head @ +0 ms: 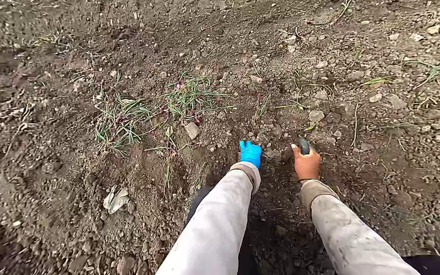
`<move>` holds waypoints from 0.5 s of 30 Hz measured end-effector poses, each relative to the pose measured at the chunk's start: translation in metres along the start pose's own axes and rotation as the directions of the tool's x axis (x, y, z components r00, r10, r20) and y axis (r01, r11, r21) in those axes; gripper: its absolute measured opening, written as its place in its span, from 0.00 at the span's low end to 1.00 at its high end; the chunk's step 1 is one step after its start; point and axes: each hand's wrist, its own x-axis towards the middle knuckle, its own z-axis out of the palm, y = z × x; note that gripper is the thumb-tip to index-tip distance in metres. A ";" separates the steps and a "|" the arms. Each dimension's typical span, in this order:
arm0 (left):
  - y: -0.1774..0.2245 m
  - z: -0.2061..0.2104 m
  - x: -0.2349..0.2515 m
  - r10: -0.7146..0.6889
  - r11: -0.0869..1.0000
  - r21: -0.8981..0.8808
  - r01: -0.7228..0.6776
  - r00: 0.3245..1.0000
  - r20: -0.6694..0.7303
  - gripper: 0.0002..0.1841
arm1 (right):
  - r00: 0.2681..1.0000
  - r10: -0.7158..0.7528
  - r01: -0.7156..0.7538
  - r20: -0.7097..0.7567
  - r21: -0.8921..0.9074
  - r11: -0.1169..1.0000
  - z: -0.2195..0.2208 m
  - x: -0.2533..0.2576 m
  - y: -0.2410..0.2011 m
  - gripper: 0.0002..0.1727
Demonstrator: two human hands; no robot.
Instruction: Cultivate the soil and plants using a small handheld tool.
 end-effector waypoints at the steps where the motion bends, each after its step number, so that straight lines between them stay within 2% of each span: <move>1: 0.000 -0.004 -0.001 0.003 1.000 0.013 -0.003 1.000 0.016 0.21 | 1.000 -0.009 0.009 -0.002 -0.001 1.000 0.000 0.001 0.001 0.24; 3: 0.003 -0.032 -0.011 -0.001 0.998 0.055 -0.006 0.992 0.124 0.21 | 0.999 -0.042 0.042 -0.020 0.005 0.999 0.002 0.002 0.002 0.24; 5: -0.008 -0.048 -0.017 0.087 0.996 0.021 -0.092 0.984 0.157 0.21 | 0.997 -0.069 0.069 -0.036 0.016 0.997 0.003 0.001 0.006 0.24; 7: -0.042 -0.049 -0.025 0.267 0.952 -0.167 -0.256 0.963 0.046 0.23 | 0.996 -0.083 0.083 -0.039 0.016 0.996 0.002 -0.004 0.011 0.25; 8: -0.065 -0.047 -0.036 0.318 0.899 -0.291 -0.326 0.945 -0.076 0.24 | 0.996 -0.085 0.086 -0.033 0.015 0.996 0.001 -0.005 0.013 0.26; 9: -0.090 -0.042 -0.049 0.304 0.830 -0.409 -0.379 0.922 -0.238 0.24 | 0.996 -0.084 0.084 -0.028 0.012 0.996 0.001 -0.004 0.014 0.26; 11: -0.146 -0.018 -0.085 0.079 0.674 -0.619 -0.404 0.872 -0.483 0.23 | 0.996 -0.085 0.085 -0.019 0.006 0.996 0.001 -0.001 0.016 0.27; 12: -0.173 0.000 -0.106 -0.100 0.611 -0.706 -0.357 0.850 -0.516 0.21 | 0.995 -0.097 0.097 -0.016 0.001 0.995 0.000 0.001 0.018 0.27; 14: -0.218 0.047 -0.141 -0.467 0.511 -0.843 -0.168 0.769 -0.437 0.18 | 0.995 -0.100 0.100 -0.017 0.004 0.995 0.000 0.004 0.020 0.28; 15: -0.234 0.075 -0.155 -0.593 0.461 -0.885 -0.071 0.717 -0.366 0.16 | 0.995 -0.101 0.101 -0.018 0.008 0.995 0.001 0.004 0.021 0.28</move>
